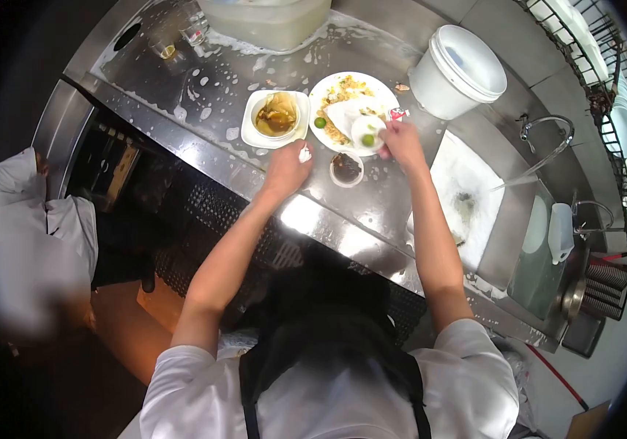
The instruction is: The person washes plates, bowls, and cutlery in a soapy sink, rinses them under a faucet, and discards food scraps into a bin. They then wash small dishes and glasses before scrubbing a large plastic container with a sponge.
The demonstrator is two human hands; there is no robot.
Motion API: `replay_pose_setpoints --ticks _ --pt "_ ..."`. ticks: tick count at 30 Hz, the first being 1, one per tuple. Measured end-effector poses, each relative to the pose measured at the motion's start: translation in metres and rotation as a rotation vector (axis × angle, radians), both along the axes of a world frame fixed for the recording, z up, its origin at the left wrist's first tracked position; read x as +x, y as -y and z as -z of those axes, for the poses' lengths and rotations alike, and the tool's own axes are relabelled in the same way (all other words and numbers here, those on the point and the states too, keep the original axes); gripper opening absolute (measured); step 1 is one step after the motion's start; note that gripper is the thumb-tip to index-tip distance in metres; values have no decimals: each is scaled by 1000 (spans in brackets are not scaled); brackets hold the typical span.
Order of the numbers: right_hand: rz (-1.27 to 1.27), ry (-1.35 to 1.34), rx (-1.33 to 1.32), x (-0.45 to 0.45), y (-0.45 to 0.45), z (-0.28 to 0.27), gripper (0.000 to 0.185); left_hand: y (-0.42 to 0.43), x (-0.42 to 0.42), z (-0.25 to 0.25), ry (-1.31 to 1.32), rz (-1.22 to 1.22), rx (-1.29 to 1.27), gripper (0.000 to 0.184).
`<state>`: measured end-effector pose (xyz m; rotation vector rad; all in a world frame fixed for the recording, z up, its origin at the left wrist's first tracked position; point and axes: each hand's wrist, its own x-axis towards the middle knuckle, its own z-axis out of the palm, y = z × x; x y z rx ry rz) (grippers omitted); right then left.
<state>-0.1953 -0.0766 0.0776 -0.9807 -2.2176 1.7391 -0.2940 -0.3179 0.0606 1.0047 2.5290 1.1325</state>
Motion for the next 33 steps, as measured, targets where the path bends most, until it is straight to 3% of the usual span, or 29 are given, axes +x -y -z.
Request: replay_pose_setpoints --ticks 5,7,10,11,12,13,15,18,21,23,26,29,33 --pt "173 50 -165 46 8 19 15 -50 -17 -3 -376 60 -135 18" --pt "239 45 -221 52 11 16 15 -73 -30 -1 -364 122 -348 21" --pt "274 56 152 31 16 4 15 -97 -44 8 -372 137 -502 23" --pt "227 -11 651 18 9 18 18 -102 -46 11 -377 131 -528 24" --pt "197 6 704 7 18 -4 20 -107 -47 -2 -289 121 -521 27" --pt "182 -145 906 -4 17 -5 25 -112 -48 -14 -277 119 -428 29" --pt "188 -184 992 -14 17 -25 26 -116 -46 -32 -241 111 -252 33" --pt "311 -301 912 -7 -2 -24 26 -119 -53 -35 -236 80 -1 46" --pt "262 -128 161 35 4 -28 24 -88 -36 -53 -296 151 -60 61" --pt "242 -143 -129 69 -3 8 19 -72 -3 -41 -52 414 -357 71" --pt "467 -223 -593 129 -25 44 18 -67 64 -36 -111 367 -556 69" --pt "587 -305 -842 201 -99 104 20 -80 77 -8 -238 251 -542 72" --pt "896 -485 -970 272 -214 150 26 -84 96 8 -248 166 -463 66"
